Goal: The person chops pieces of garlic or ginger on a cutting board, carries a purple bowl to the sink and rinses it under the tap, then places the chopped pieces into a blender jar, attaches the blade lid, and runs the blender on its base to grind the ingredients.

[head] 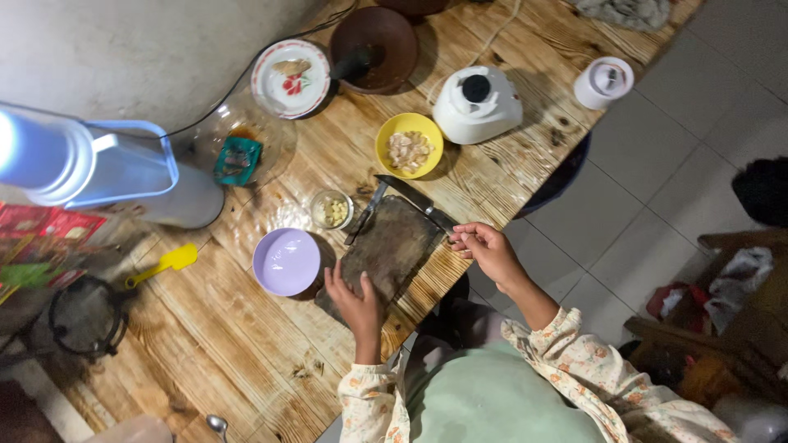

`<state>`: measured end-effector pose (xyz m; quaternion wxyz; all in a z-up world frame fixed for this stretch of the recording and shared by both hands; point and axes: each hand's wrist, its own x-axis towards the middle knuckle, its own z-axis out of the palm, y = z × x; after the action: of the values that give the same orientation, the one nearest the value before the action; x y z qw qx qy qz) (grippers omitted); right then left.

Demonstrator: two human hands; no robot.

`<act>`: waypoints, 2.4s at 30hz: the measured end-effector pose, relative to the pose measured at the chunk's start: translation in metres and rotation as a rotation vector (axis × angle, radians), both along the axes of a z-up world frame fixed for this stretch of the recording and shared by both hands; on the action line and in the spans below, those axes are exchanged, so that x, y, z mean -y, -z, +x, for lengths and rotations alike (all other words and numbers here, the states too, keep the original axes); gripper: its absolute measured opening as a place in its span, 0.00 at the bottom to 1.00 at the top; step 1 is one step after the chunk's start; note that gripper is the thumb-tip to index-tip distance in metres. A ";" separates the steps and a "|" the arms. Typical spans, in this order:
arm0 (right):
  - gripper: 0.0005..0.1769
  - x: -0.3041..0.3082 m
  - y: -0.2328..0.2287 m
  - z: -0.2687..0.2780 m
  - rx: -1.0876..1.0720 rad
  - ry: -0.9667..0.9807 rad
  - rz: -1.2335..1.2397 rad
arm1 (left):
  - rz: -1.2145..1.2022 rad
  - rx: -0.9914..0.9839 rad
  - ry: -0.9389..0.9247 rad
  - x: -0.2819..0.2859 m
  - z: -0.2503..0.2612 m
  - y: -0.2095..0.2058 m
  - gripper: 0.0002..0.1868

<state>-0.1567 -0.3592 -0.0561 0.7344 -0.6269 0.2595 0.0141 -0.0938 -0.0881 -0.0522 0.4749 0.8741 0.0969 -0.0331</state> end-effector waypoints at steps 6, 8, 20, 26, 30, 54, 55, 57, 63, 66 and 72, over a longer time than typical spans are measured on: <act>0.14 0.029 -0.003 -0.011 0.004 0.044 -0.052 | 0.007 0.187 0.218 0.033 -0.016 -0.013 0.22; 0.14 0.049 -0.005 -0.006 0.018 0.075 -0.039 | -0.013 0.278 0.259 0.049 -0.015 -0.019 0.19; 0.14 0.291 -0.018 0.068 0.180 0.164 -0.078 | -0.007 0.400 0.360 0.256 0.023 -0.044 0.18; 0.16 0.464 0.002 0.152 0.135 0.153 -0.243 | 0.057 0.517 0.449 0.421 0.090 -0.032 0.18; 0.19 0.553 0.044 0.208 0.084 0.037 -0.718 | 0.071 0.459 0.553 0.510 0.148 -0.011 0.17; 0.11 0.643 0.160 0.342 0.165 -0.241 -1.436 | 0.566 0.078 0.642 0.765 0.370 0.151 0.21; 0.11 0.645 0.160 0.341 0.194 -0.238 -1.443 | 0.555 0.072 0.636 0.767 0.370 0.155 0.21; 0.09 0.647 0.158 0.343 0.269 -0.240 -1.454 | 0.640 0.164 0.704 0.767 0.370 0.161 0.19; 0.16 0.642 0.132 0.339 0.324 -0.283 -1.406 | 0.371 0.334 0.694 0.728 0.342 0.151 0.23; 0.26 0.633 0.112 0.306 0.210 -0.278 -1.257 | 0.259 0.468 0.682 0.683 0.288 0.125 0.26; 0.26 0.569 0.090 0.187 0.343 -0.023 -1.089 | 0.118 0.159 0.852 0.611 0.156 0.074 0.62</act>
<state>0.0305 -0.9280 -0.1464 0.3366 -0.9112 0.0997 -0.2155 0.0624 -0.6993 -0.1266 0.3743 0.8613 -0.3077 -0.1529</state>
